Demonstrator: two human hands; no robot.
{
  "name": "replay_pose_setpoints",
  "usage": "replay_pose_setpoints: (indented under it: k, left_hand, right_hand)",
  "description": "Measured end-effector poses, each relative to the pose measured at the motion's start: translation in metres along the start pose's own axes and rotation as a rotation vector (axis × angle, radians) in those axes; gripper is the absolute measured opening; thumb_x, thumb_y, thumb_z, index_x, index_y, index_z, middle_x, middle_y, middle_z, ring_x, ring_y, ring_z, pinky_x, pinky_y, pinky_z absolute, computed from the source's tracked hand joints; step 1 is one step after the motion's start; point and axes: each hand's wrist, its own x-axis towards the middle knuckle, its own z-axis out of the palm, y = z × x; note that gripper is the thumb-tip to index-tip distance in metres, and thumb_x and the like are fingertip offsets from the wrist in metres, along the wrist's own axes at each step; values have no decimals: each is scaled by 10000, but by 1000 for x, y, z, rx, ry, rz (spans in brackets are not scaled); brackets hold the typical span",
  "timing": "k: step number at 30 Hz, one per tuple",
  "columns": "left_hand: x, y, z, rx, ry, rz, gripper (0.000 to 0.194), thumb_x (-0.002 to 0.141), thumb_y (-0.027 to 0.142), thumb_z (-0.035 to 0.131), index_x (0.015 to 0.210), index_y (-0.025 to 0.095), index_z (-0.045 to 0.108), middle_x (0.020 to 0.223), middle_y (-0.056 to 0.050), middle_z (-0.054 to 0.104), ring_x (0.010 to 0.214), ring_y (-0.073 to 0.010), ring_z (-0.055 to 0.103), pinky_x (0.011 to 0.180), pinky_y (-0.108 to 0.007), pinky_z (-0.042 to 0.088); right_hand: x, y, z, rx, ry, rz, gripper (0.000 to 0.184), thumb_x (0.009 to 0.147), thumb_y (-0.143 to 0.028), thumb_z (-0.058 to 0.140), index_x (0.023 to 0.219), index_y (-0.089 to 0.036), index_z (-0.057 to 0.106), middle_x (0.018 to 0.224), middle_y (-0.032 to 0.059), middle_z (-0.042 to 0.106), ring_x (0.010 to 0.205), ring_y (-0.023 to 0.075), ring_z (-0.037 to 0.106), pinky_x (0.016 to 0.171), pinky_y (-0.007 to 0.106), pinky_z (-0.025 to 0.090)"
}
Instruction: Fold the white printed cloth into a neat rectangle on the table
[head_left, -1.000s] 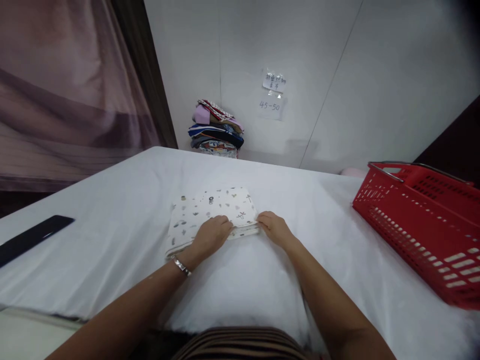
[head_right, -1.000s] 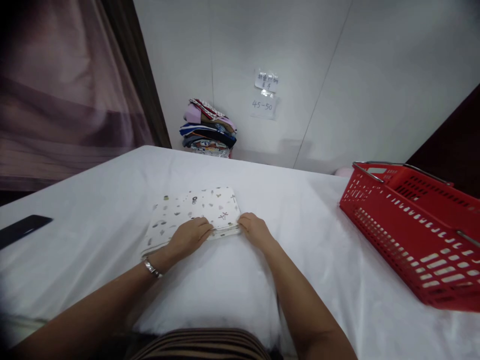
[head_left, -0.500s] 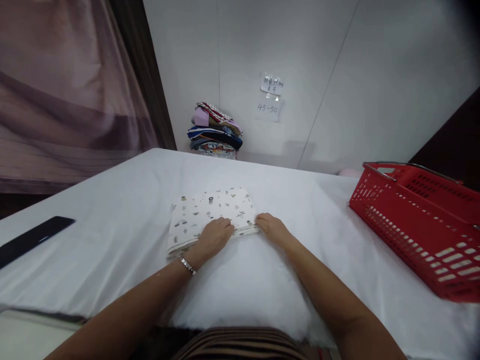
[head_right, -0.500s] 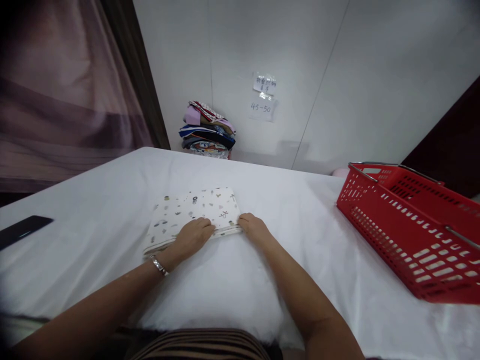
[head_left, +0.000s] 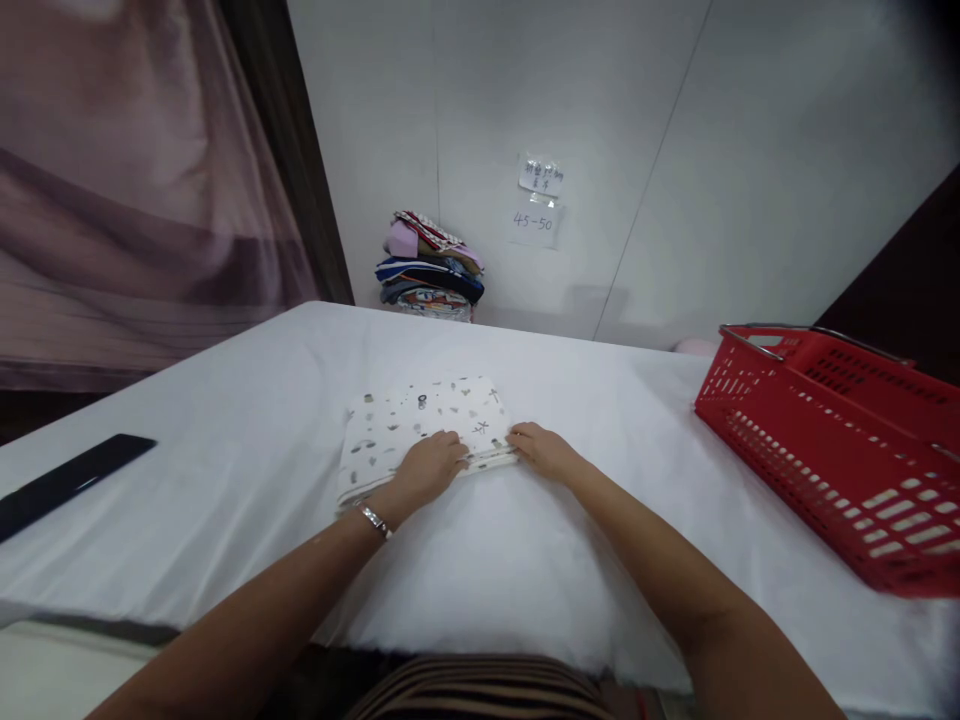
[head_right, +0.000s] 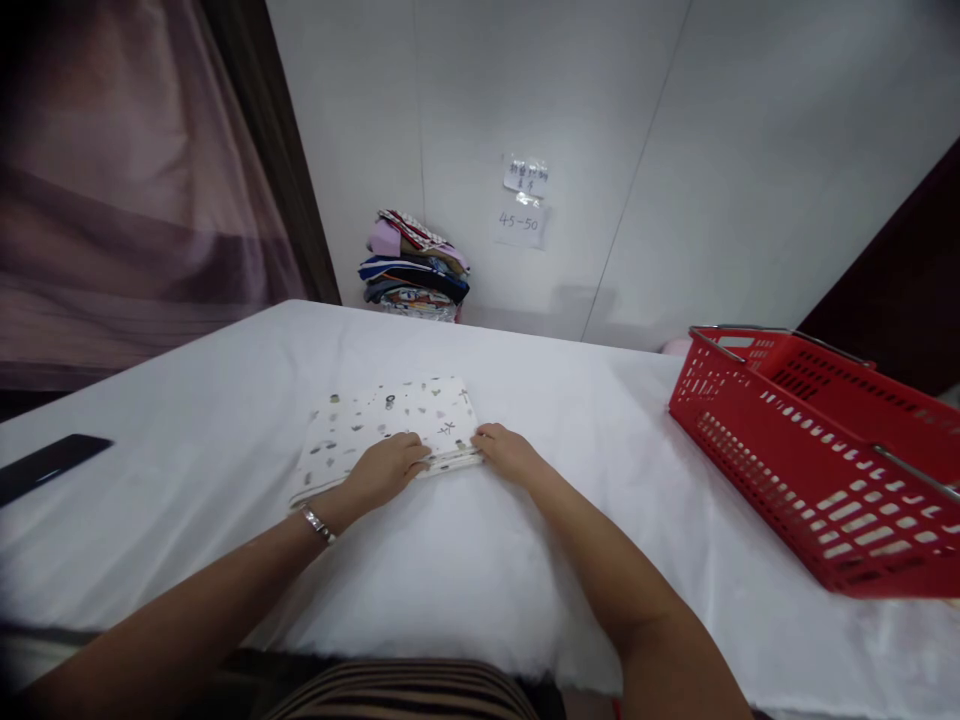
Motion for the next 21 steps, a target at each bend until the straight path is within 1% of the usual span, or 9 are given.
replay_pose_setpoints:
  k: [4, 8, 10, 13, 16, 21]
  left_hand:
    - [3, -1, 0, -29, -14, -7, 216, 884, 289, 429, 895, 196, 623, 918, -51, 582, 894, -196, 525, 687, -293, 396]
    - [3, -3, -1, -39, -35, 9, 229, 881, 308, 420, 910, 197, 619, 924, -49, 574, 897, -191, 525, 697, -289, 403]
    - [1, -4, -1, -43, -30, 17, 221, 877, 314, 429, 903, 199, 615, 916, -45, 571, 878, -186, 524, 684, -286, 401]
    - [-2, -6, 1, -51, 25, 37, 195, 869, 322, 458, 931, 209, 605, 922, -42, 572, 871, -184, 520, 679, -284, 396]
    - [-6, -8, 5, -43, 60, 58, 184, 862, 314, 481, 953, 211, 603, 933, -47, 577, 881, -194, 520, 686, -293, 393]
    - [-6, -12, 12, -59, 92, 79, 214, 883, 334, 450, 960, 212, 608, 911, -43, 575, 864, -185, 524, 685, -289, 394]
  right_hand:
    - [5, -1, -4, -51, -64, -20, 298, 884, -171, 399, 1140, -187, 551, 1195, 85, 534, 1061, 193, 487, 850, 284, 411]
    - [11, -3, -13, -114, -102, -34, 292, 867, -144, 420, 1124, -160, 557, 1169, 101, 551, 1041, 197, 502, 834, 288, 420]
    - [11, -6, -18, -126, -86, -45, 267, 870, -155, 427, 1096, -159, 569, 1140, 104, 564, 1021, 194, 512, 824, 290, 427]
    - [8, -10, -22, -116, -14, -59, 245, 873, -167, 427, 1070, -165, 573, 1103, 103, 573, 1001, 192, 516, 811, 293, 430]
    - [0, -12, -18, -92, 7, -65, 238, 868, -154, 424, 1052, -179, 572, 1076, 91, 578, 977, 186, 519, 787, 285, 433]
    - [-7, -8, -8, -76, 8, -68, 244, 869, -155, 415, 1055, -186, 569, 1085, 91, 575, 980, 190, 511, 772, 292, 432]
